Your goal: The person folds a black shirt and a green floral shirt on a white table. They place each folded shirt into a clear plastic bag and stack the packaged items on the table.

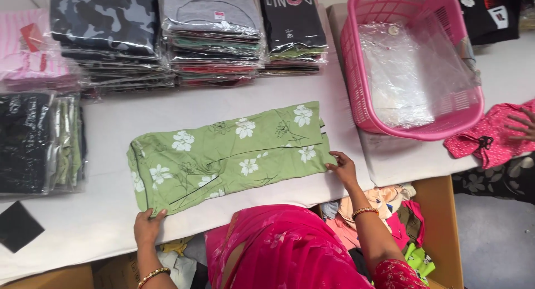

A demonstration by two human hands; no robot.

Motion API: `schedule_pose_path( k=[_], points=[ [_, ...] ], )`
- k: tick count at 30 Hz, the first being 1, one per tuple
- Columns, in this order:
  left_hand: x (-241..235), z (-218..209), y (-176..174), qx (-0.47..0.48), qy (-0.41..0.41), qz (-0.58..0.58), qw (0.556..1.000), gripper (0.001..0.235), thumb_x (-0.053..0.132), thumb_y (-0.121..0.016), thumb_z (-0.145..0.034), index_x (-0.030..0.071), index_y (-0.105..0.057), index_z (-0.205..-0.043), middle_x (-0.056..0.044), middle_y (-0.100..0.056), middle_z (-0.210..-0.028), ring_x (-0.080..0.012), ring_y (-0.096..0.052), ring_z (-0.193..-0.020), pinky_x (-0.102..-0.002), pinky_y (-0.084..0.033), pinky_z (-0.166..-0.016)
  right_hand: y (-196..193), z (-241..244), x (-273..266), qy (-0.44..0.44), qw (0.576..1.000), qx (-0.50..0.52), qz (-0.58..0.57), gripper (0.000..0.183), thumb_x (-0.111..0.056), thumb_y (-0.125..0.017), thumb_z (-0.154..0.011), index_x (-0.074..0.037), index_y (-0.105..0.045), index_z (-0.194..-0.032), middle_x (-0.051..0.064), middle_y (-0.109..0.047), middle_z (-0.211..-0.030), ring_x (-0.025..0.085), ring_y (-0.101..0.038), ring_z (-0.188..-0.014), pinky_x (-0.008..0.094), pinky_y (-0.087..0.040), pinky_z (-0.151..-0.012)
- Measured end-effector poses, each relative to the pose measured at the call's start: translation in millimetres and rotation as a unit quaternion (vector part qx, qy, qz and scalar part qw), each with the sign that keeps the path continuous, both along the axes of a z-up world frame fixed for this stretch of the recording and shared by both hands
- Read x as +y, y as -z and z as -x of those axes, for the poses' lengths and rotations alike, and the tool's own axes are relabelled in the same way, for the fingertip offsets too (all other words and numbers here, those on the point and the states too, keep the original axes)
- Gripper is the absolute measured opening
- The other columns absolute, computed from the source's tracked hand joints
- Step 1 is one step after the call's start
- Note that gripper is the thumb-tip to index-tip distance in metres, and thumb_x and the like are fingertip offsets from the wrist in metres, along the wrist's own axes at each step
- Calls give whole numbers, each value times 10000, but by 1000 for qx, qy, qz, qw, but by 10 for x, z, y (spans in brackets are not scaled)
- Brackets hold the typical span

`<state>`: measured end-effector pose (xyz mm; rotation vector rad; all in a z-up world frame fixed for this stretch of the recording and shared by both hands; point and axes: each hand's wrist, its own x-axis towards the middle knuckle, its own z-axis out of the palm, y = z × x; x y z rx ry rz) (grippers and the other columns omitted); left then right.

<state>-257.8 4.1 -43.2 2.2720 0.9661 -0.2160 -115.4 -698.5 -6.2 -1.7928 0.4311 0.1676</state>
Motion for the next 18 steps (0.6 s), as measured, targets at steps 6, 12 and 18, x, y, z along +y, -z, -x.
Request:
schedule_pose_path(
  k=[6,12,18],
  points=[
    [85,-51,-162,-27,-47,50,997,491,313,-880,-801,-21,-759,-1140,-104,-678,-996,-233,-618,-834,-363,-505,-837,-203,-159,18,-59,975,113,184,424,-91,-856,-769,-87,-720,-1171,-20,-525,-655,89,-452,-601,281,-402,-555],
    [56,18,-167,-51,-73,82,993,450,266,-889,-789,-40,-742,-1085,-73,-614,-988,-188,-557,-814,-321,-492,-814,-347,-247,-41,-59,969,122,205,373,-72,-842,-779,-78,-720,-1131,-8,-559,-650,94,-471,-598,289,-420,-567],
    [51,80,-172,-28,-70,54,996,418,256,-895,-783,-36,-732,-1033,-49,-545,-1107,-212,-541,-821,-333,-506,-808,-208,-166,-80,-58,975,104,186,376,-66,-843,-772,-70,-711,-1124,-9,-562,-665,88,-481,-608,278,-445,-593]
  ],
)
